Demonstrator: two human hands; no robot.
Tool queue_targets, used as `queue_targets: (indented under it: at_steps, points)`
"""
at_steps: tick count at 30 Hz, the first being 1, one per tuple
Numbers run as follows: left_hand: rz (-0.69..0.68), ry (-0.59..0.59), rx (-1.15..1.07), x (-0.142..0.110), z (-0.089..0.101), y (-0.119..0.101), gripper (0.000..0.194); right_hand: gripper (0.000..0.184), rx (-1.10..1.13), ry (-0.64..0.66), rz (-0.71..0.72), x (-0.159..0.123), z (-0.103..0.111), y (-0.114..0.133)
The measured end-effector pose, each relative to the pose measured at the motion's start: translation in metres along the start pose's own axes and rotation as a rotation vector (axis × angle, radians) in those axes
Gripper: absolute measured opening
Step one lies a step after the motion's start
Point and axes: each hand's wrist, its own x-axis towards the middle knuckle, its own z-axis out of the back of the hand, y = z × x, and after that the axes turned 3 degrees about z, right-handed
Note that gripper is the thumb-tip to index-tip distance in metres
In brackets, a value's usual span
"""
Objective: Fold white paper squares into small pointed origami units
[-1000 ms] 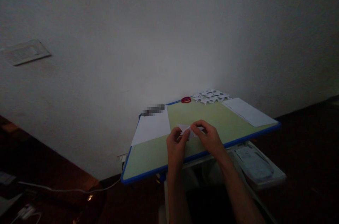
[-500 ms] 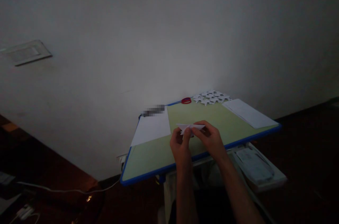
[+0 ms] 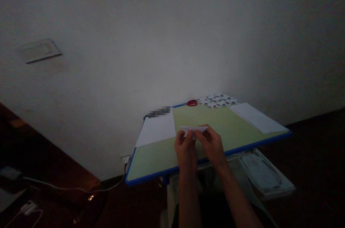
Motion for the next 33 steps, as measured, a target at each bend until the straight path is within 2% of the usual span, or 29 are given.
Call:
queue_targets:
  at_steps: [5,8,12,17,24,33]
  points:
    - [0.045,-0.003,0.039,0.001,0.001,0.003,0.03,0.023,0.117,-0.067,-0.062,0.001,0.001,0.001]
    - [0.002,-0.022,0.082,0.002,0.001,0.004,0.027,0.025,0.128,-0.089,-0.092,0.002,0.0,0.001]
    - [-0.057,-0.026,0.094,0.002,0.001,0.003,0.026,0.025,0.131,-0.068,-0.079,0.002,0.0,0.001]
    - [-0.051,-0.029,0.094,0.003,0.003,0.006,0.026,0.022,0.118,-0.03,-0.026,0.001,0.002,0.003]
    - [-0.252,-0.055,0.365,0.004,0.005,0.015,0.026,0.029,0.11,-0.123,-0.017,0.003,0.002,0.001]
    - [-0.271,-0.051,0.377,0.005,0.009,0.015,0.027,0.034,0.073,-0.194,-0.065,0.004,0.001,0.0]
